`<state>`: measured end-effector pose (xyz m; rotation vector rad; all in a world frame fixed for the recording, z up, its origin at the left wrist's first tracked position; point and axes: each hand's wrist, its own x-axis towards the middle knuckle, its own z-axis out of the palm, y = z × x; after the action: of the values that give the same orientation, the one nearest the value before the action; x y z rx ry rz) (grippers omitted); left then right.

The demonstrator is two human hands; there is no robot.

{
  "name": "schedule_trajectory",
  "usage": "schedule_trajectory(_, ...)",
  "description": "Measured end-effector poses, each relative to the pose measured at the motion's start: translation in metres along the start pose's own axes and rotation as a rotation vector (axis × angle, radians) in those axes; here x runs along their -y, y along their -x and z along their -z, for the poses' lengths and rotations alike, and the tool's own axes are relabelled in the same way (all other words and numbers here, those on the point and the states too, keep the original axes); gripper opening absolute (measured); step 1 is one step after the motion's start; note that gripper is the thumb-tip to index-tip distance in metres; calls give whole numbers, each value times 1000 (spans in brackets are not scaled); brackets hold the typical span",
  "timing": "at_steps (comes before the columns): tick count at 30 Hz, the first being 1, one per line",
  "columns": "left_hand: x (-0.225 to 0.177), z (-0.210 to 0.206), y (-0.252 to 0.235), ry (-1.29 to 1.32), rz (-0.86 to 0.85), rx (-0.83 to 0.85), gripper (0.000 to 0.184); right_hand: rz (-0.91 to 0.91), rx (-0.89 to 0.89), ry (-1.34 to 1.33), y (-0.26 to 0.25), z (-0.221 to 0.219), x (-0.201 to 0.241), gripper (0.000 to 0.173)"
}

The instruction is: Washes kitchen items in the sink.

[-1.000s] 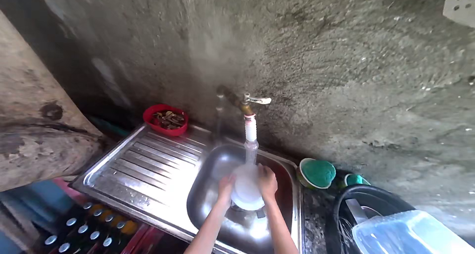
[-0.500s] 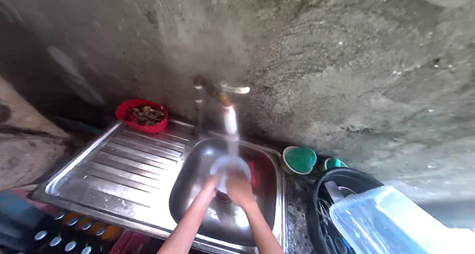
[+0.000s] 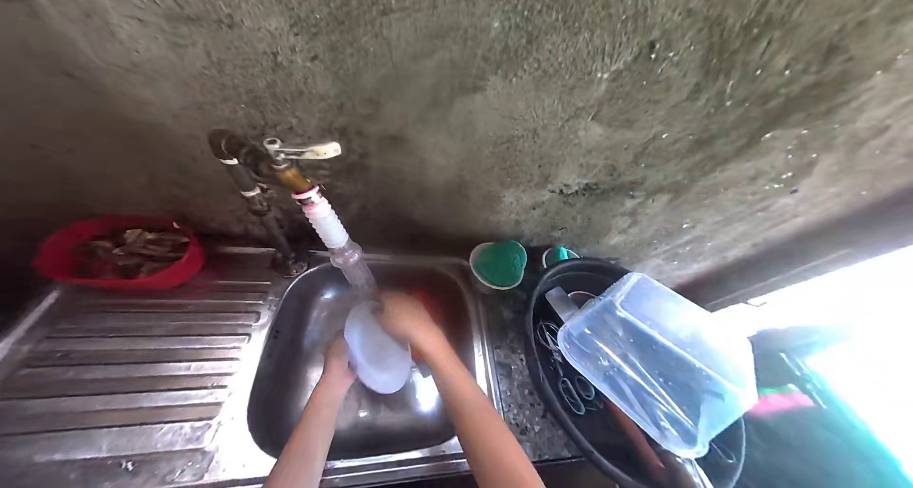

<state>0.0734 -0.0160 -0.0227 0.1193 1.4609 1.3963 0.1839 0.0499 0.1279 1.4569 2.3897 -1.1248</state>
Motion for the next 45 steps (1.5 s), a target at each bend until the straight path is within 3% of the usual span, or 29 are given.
schedule_trajectory(3,-29,-28,10,185,214,174,36,53,-331,146,58,-15,7,32)
schedule_trajectory(6,-52,-43,21,208,352,379,42,339,-952,236,89,-39,-27,28)
schedule_trajectory(7,-57,-46,25,167,363,445,46,437,-1051,270,98,-39,-41,28)
schedule_trajectory(9,-66,-49,36,72,376,577,61,586,-1112,331,121,-31,-63,26)
schedule_trajectory(11,-67,-49,39,52,355,823,81,637,-1105,407,140,-25,-83,25)
schedule_trajectory(12,-66,-51,39,43,328,946,81,645,-1099,428,146,-23,-91,25)
schedule_trajectory(14,-62,-59,45,6,266,1013,51,621,-1075,389,149,-26,-104,26)
schedule_trajectory(16,-53,-69,53,-9,250,882,37,495,-1057,188,147,-37,-108,30)
schedule_trajectory(19,-36,-78,52,66,231,651,26,156,-1099,-426,140,-48,-92,45)
schedule_trajectory(21,-34,-78,53,93,201,619,33,-85,-969,-776,142,-34,-75,69)
schedule_trajectory(23,-33,-75,55,74,153,677,43,-123,-903,-909,141,-23,-71,69)
schedule_trajectory(25,-34,-73,57,77,121,746,41,-58,-970,-839,147,-17,-75,48)
schedule_trajectory(29,-34,-65,43,-31,127,909,52,83,-1277,-435,201,-3,-88,38)
schedule_trajectory(32,-15,-60,20,-235,142,575,44,67,-1433,-78,259,2,-103,34)
schedule_trajectory(35,18,-55,5,-606,-68,329,48,-5,-1369,100,296,-7,-125,33)
schedule_trajectory(38,48,-63,4,-673,-233,265,75,-87,-1229,246,300,-25,-133,34)
schedule_trajectory(42,60,-92,7,-659,-218,108,117,-173,-1092,323,276,-54,-143,41)
schedule_trajectory(45,58,-105,-2,-730,-159,67,113,-215,-1011,253,258,-69,-150,39)
